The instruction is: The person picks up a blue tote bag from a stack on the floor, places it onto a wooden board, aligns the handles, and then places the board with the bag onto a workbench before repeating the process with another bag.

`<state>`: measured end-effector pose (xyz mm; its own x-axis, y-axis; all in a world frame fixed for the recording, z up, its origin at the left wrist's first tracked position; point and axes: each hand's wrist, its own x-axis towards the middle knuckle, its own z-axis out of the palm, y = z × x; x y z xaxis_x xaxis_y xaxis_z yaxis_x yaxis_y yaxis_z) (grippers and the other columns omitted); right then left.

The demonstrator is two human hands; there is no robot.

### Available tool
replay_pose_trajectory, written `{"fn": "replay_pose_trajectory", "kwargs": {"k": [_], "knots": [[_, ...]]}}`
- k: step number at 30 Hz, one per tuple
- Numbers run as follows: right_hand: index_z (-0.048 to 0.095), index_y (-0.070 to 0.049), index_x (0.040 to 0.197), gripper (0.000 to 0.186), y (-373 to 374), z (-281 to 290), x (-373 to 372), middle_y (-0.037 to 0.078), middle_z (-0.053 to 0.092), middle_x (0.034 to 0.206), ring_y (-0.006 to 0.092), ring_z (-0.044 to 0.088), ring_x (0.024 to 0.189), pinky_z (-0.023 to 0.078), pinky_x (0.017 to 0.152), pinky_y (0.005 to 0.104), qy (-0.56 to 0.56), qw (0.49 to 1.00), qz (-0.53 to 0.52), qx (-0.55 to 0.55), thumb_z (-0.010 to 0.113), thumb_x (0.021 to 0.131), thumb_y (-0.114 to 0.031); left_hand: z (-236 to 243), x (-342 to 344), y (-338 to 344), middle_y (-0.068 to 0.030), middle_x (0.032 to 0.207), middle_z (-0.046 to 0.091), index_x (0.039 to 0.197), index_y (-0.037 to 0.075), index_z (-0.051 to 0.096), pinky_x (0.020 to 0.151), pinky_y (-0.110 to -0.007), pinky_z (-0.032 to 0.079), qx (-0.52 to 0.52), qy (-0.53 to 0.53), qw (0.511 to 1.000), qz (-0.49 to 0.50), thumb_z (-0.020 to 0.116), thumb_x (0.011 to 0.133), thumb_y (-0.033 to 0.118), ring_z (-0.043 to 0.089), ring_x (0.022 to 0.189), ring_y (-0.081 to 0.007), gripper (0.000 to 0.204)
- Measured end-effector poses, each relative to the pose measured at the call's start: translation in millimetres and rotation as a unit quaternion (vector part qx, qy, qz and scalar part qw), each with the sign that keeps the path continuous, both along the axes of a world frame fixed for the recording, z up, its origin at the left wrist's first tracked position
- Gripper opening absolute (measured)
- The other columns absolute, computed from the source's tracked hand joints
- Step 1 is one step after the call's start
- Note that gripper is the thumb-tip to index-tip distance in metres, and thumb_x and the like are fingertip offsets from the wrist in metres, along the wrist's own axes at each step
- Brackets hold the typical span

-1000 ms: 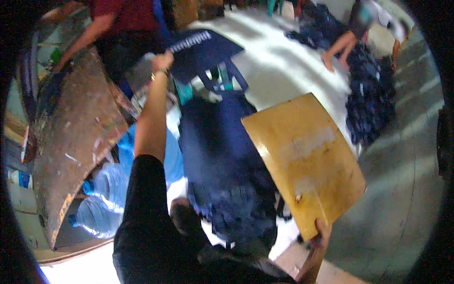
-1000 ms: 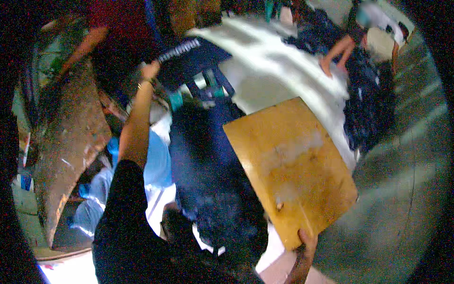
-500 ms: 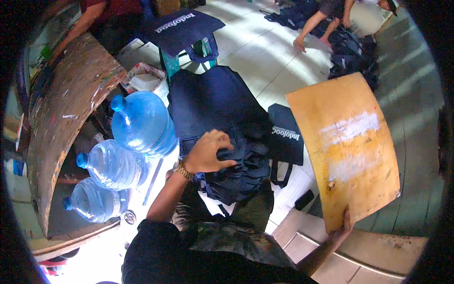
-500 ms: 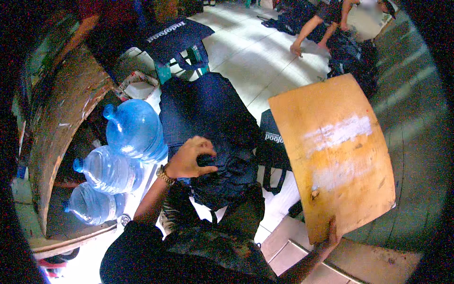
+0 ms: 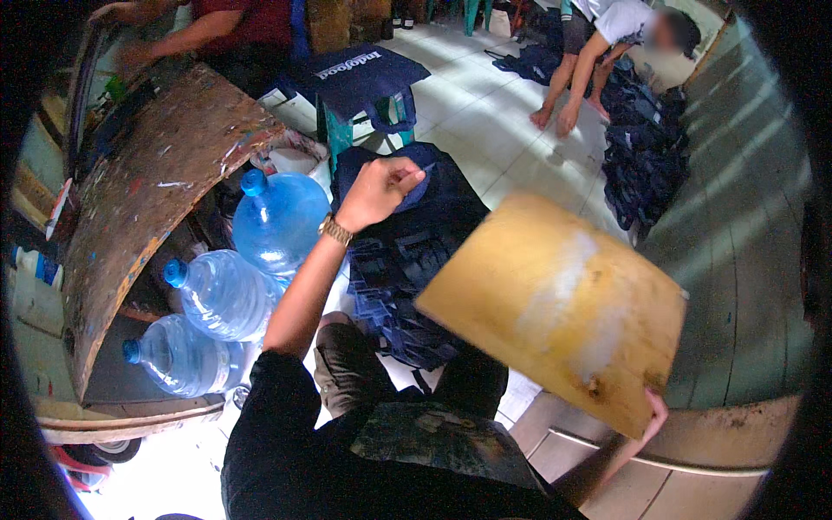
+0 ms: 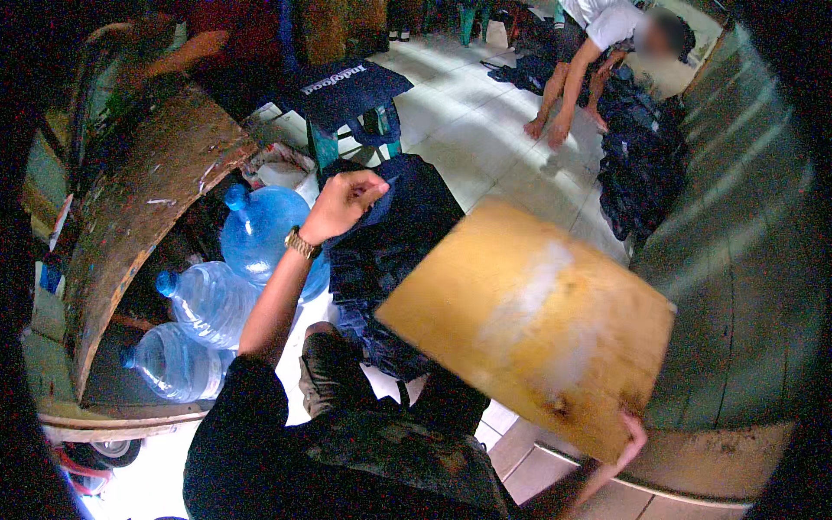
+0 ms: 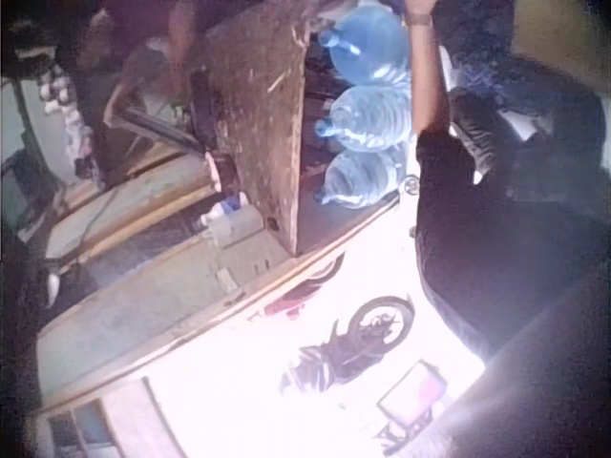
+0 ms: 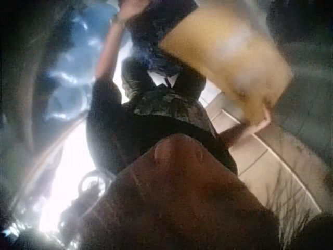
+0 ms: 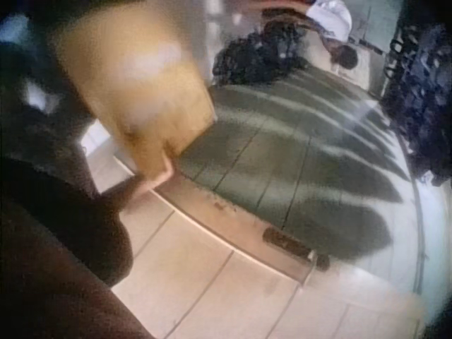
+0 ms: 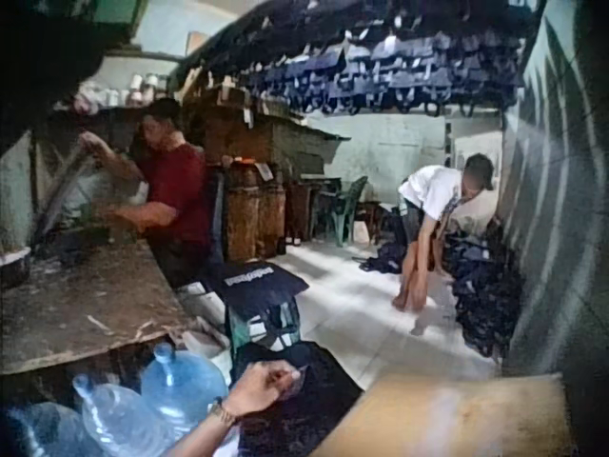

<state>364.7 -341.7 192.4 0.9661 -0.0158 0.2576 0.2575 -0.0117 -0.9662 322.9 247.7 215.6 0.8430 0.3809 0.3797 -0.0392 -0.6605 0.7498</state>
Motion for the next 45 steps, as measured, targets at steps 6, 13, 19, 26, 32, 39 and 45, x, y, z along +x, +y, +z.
{"fn": "replay_pose_trajectory", "kwargs": {"k": [6,13,19,26,32,39,45], "knots": [[0.062,0.001,0.101,0.028,125,-69,35,0.018,0.065,0.095,0.0296,0.064,0.088,0.052,0.084,0.0421,-0.195,0.957,0.204,-0.064,0.064,0.079,-0.015,-2,13,14,-0.0028,0.074,0.066,0.087,0.0,0.066,0.063,-0.024,0.046,-0.084,0.014,0.984,-0.154,0.064,0.09,0.018,0.055,0.067,-0.0061,0.018],[0.055,0.007,0.116,0.043,192,-66,54,0.017,0.064,0.105,0.0254,0.065,0.093,0.053,0.082,0.0355,0.361,0.872,0.301,0.135,0.063,0.079,-0.015,-32,-23,37,-0.014,0.083,0.069,0.087,0.002,0.07,0.068,-0.036,0.052,-0.008,0.094,0.995,-0.018,0.061,0.089,0.037,0.067,0.075,-0.0248,0.036],[0.051,0.008,0.123,0.053,200,-77,58,0.016,0.062,0.112,0.0261,0.064,0.096,0.051,0.085,0.035,0.334,0.897,0.281,0.078,0.063,0.077,-0.017,-188,-43,92,-0.016,0.063,0.066,0.064,0.0,0.066,0.057,-0.039,0.053,-0.073,0.336,0.916,0.207,0.061,0.083,0.053,0.066,0.058,-0.0283,0.056],[0.054,0.003,0.119,0.054,178,-98,77,0.014,0.062,0.108,0.0246,0.061,0.098,0.047,0.088,0.0353,0.365,0.897,0.25,0.026,0.07,0.072,-0.019,-187,-12,68,-0.0046,0.058,0.065,0.059,0.005,0.065,0.042,-0.029,0.048,-0.197,0.441,0.854,0.193,0.071,0.076,0.049,0.06,0.046,-0.013,0.048],[0.056,0.005,0.115,0.048,231,-60,57,0.016,0.063,0.105,0.0244,0.062,0.095,0.05,0.083,0.0346,0.324,0.895,0.302,0.043,0.067,0.075,-0.019,-265,-37,138,-0.0037,0.062,0.066,0.065,0.007,0.065,0.045,-0.031,0.049,-0.151,0.46,0.86,0.164,0.074,0.076,0.045,0.064,0.054,-0.0147,0.04],[0.056,0.006,0.11,0.036,200,-80,53,0.015,0.065,0.101,0.0248,0.065,0.089,0.053,0.079,0.0341,0.344,0.902,0.23,0.123,0.061,0.081,-0.014,-208,-30,95,-0.0089,0.065,0.063,0.069,-0.001,0.061,0.049,-0.032,0.054,-0.316,0.323,0.886,0.103,0.069,0.084,0.032,0.066,0.06,-0.0192,0.037],[0.054,0.005,0.112,0.037,196,-91,42,0.015,0.063,0.102,0.0249,0.065,0.088,0.052,0.08,0.0337,0.319,0.924,0.166,0.128,0.061,0.081,-0.014,-191,-43,88,-0.0175,0.087,0.061,0.088,-0.005,0.05,0.062,-0.036,0.061,-0.512,0.204,0.832,0.069,0.06,0.092,0.019,0.068,0.071,-0.0263,0.026]]}}
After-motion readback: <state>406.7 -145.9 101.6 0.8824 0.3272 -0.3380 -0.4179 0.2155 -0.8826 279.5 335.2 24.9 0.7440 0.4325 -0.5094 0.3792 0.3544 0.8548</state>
